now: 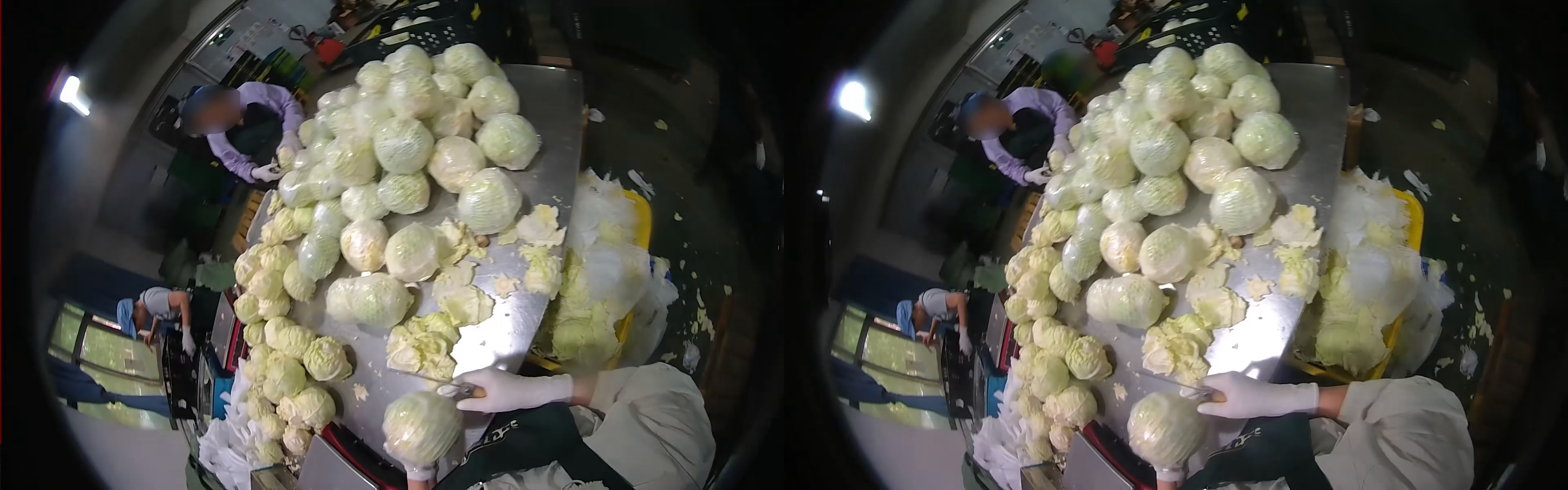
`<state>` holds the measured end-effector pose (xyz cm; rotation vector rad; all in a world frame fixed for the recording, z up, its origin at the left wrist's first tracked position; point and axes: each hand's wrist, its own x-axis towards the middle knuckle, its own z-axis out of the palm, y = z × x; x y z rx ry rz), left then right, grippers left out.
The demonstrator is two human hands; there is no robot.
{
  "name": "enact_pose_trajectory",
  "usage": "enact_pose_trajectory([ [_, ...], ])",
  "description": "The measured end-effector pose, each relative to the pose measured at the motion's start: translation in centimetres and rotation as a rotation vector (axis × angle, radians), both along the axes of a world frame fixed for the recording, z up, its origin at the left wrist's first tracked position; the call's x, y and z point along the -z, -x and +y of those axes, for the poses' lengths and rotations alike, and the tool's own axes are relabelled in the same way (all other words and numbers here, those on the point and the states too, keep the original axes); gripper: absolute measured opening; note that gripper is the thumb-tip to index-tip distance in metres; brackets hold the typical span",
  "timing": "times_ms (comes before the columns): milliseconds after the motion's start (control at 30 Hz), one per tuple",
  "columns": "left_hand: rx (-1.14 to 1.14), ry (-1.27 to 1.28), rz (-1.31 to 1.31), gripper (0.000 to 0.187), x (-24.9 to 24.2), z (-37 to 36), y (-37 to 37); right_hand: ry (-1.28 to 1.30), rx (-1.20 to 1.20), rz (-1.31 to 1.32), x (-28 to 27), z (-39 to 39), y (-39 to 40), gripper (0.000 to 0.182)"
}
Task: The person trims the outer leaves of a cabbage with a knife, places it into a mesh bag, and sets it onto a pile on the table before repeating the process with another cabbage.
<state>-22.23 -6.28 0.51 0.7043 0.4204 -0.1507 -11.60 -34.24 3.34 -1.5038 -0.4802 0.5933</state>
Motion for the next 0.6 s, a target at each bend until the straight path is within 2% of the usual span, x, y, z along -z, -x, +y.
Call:
enact_pose_trajectory([
  [33, -0.060, -0.007, 0.011, 0.105, -0.4, 0.9, 1.2, -0.002, -0.022, -0.010, -0.3, 1.9, -0.8, 0.043],
  [100, -0.153, -0.022, 0.048, 0.104, -1.0, 2.4, 3.2, 0.267, -0.147, -0.190, 0.5, 6.0, -2.6, 0.044],
  [133, -0.184, -0.041, 0.054, 0.103, -1.1, 2.9, 4.0, 0.388, -0.132, -0.526, 2.2, 8.4, -2.6, 0.045],
  [167, -0.209, -0.053, 0.061, 0.103, -1.2, 3.2, 4.8, 0.380, -0.156, -0.545, 2.9, 10.4, -2.2, 0.045],
  [233, -0.242, -0.073, 0.072, 0.102, -1.2, 3.4, 5.9, 0.540, -0.196, -1.086, 3.8, 14.1, -1.6, 0.046],
  [300, -0.256, -0.086, 0.070, 0.101, -1.2, 3.6, 6.4, 0.470, -0.308, -1.150, 5.2, 16.9, -1.6, 0.046],
  [367, -0.256, -0.096, 0.070, 0.100, -1.1, 3.6, 6.6, 0.629, -0.397, -1.297, 6.6, 19.1, -2.5, 0.049],
  [433, -0.256, -0.101, 0.073, 0.099, -1.1, 3.5, 6.7, 0.662, -0.401, -1.347, 7.1, 19.5, -4.9, 0.052],
  [500, -0.246, -0.110, 0.072, 0.099, -1.1, 3.3, 6.6, 0.927, -0.425, -1.223, 5.1, 18.0, -7.9, 0.053],
  [600, -0.191, -0.133, 0.063, 0.097, -1.0, 3.0, 5.5, 1.056, -0.370, -1.142, 5.3, 14.5, -10.4, 0.051],
])
